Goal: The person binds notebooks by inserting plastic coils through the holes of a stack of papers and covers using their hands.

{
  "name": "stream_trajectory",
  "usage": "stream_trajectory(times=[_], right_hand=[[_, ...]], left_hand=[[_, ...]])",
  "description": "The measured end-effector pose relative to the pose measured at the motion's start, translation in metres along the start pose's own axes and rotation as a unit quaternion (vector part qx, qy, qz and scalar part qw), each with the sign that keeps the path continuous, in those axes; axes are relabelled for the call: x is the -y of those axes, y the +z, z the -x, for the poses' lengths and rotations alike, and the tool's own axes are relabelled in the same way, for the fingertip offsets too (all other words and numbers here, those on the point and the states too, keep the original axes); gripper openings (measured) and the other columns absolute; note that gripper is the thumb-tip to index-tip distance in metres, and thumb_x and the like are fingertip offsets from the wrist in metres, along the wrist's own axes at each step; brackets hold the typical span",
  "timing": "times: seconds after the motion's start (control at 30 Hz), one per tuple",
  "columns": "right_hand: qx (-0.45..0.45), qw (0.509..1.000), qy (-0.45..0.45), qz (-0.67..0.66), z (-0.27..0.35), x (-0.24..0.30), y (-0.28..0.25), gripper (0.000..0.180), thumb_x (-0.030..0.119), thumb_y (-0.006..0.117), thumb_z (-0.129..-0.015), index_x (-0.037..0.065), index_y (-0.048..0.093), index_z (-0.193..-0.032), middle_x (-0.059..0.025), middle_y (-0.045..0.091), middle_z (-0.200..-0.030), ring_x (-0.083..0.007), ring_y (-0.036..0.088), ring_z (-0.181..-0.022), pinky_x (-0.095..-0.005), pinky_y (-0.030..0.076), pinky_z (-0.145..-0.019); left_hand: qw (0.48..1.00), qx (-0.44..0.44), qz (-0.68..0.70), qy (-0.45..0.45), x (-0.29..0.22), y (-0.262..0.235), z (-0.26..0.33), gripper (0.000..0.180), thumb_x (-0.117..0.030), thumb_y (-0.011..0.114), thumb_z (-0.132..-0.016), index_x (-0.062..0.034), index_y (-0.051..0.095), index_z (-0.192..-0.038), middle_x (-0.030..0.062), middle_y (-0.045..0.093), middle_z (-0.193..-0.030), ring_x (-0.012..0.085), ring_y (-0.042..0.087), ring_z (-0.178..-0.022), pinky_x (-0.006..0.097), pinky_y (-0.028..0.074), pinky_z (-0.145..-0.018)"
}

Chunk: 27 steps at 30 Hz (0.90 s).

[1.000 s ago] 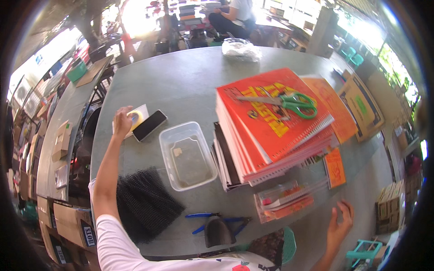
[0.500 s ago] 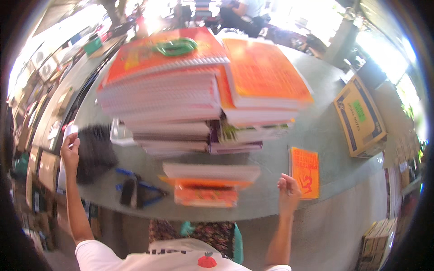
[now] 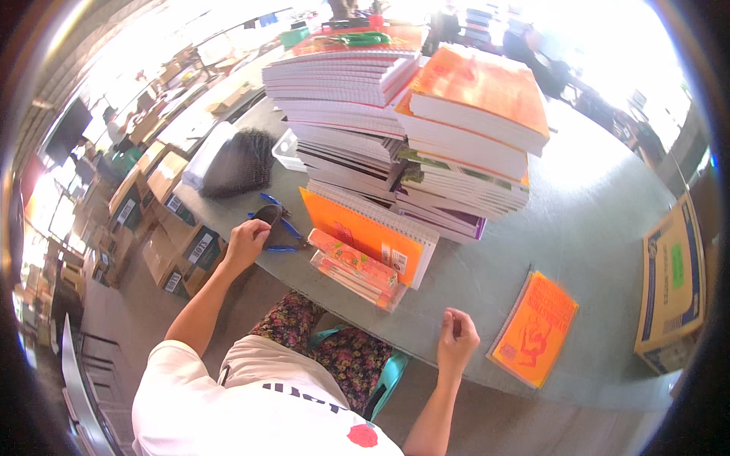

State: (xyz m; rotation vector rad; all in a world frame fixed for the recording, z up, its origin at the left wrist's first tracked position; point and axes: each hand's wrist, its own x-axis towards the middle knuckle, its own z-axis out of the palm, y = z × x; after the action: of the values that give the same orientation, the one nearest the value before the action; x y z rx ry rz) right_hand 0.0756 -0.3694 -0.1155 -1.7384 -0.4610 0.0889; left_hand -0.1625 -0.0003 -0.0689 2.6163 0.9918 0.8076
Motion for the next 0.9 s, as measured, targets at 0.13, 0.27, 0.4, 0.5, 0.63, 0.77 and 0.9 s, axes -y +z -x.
stream_trajectory(times=[0.13, 0.27, 0.4, 0.5, 0.63, 0.77, 0.9], right_hand=[[-0.006, 1.0, 0.014, 0.02, 0.001, -0.001, -0.002, 0.009, 0.008, 0.061, -0.084, -0.001, 0.063, -0.084, 0.0, 0.056, -0.067, -0.0048, 0.048, -0.059, -0.0199, 0.039, -0.053], [0.008, 0.999, 0.007, 0.051, 0.009, 0.009, 0.0, 0.007, 0.005, 0.06, -0.083, -0.002, 0.062, -0.083, -0.0026, 0.057, -0.071, -0.0062, 0.05, -0.059, -0.0212, 0.04, -0.053], [0.004, 0.998, -0.04, 0.048, 0.008, 0.013, -0.004, 0.006, 0.004, 0.059, -0.084, -0.001, 0.06, -0.082, 0.0048, 0.048, -0.063, -0.002, 0.039, -0.055, -0.0187, 0.03, -0.048], [0.013, 0.995, -0.038, 0.089, 0.004, 0.007, -0.004, 0.005, 0.004, 0.058, -0.084, 0.0, 0.06, -0.081, 0.0042, 0.049, -0.063, -0.0022, 0.039, -0.054, -0.0184, 0.03, -0.048], [0.011, 0.994, -0.044, 0.099, -0.01, 0.002, 0.012, 0.009, 0.01, 0.061, -0.083, 0.001, 0.062, -0.084, 0.0004, 0.054, -0.067, -0.0064, 0.047, -0.06, -0.0204, 0.038, -0.054], [-0.011, 0.993, 0.001, -0.117, -0.017, 0.01, 0.022, 0.026, 0.026, 0.058, -0.088, 0.002, 0.06, -0.097, 0.0019, 0.054, -0.076, -0.0077, 0.049, -0.07, -0.0213, 0.039, -0.063], [-0.06, 0.992, -0.054, -0.098, -0.015, 0.056, 0.05, 0.041, 0.038, 0.052, -0.09, 0.002, 0.056, -0.108, -0.0039, 0.057, -0.098, -0.012, 0.052, -0.092, -0.027, 0.04, -0.081]], left_hand=[[0.999, 0.03, -0.005, -0.044, -0.02, -0.007, -0.015, 0.019, -0.012, 0.064, -0.075, -0.001, 0.062, -0.091, 0.0136, 0.063, -0.081, 0.0244, 0.061, -0.073, 0.033, 0.048, -0.068], [0.991, 0.125, -0.023, -0.04, -0.012, -0.01, -0.021, 0.036, -0.015, 0.067, -0.07, -0.0031, 0.058, -0.103, 0.0165, 0.062, -0.088, 0.0293, 0.06, -0.081, 0.037, 0.047, -0.076], [0.998, 0.054, 0.024, -0.01, -0.022, -0.016, -0.052, 0.037, -0.014, 0.067, -0.068, -0.0033, 0.058, -0.102, 0.0168, 0.062, -0.09, 0.0324, 0.058, -0.086, 0.039, 0.047, -0.079], [0.996, 0.074, 0.011, 0.043, -0.023, -0.006, -0.06, 0.034, -0.012, 0.065, -0.069, -0.0034, 0.059, -0.101, 0.0164, 0.061, -0.091, 0.0346, 0.055, -0.09, 0.04, 0.044, -0.082], [0.988, 0.106, -0.042, 0.104, -0.002, 0.023, -0.043, 0.029, -0.01, 0.065, -0.07, -0.0023, 0.061, -0.097, 0.0164, 0.061, -0.092, 0.0338, 0.056, -0.087, 0.04, 0.044, -0.081], [0.994, 0.043, 0.014, 0.1, 0.0, 0.009, -0.059, 0.024, -0.01, 0.064, -0.071, -0.002, 0.062, -0.094, 0.0141, 0.062, -0.088, 0.0308, 0.055, -0.088, 0.039, 0.044, -0.082], [0.982, 0.074, -0.02, 0.173, 0.012, 0.002, -0.098, 0.025, -0.008, 0.064, -0.07, -0.0045, 0.063, -0.095, 0.0111, 0.063, -0.09, 0.0291, 0.054, -0.093, 0.039, 0.043, -0.083]])
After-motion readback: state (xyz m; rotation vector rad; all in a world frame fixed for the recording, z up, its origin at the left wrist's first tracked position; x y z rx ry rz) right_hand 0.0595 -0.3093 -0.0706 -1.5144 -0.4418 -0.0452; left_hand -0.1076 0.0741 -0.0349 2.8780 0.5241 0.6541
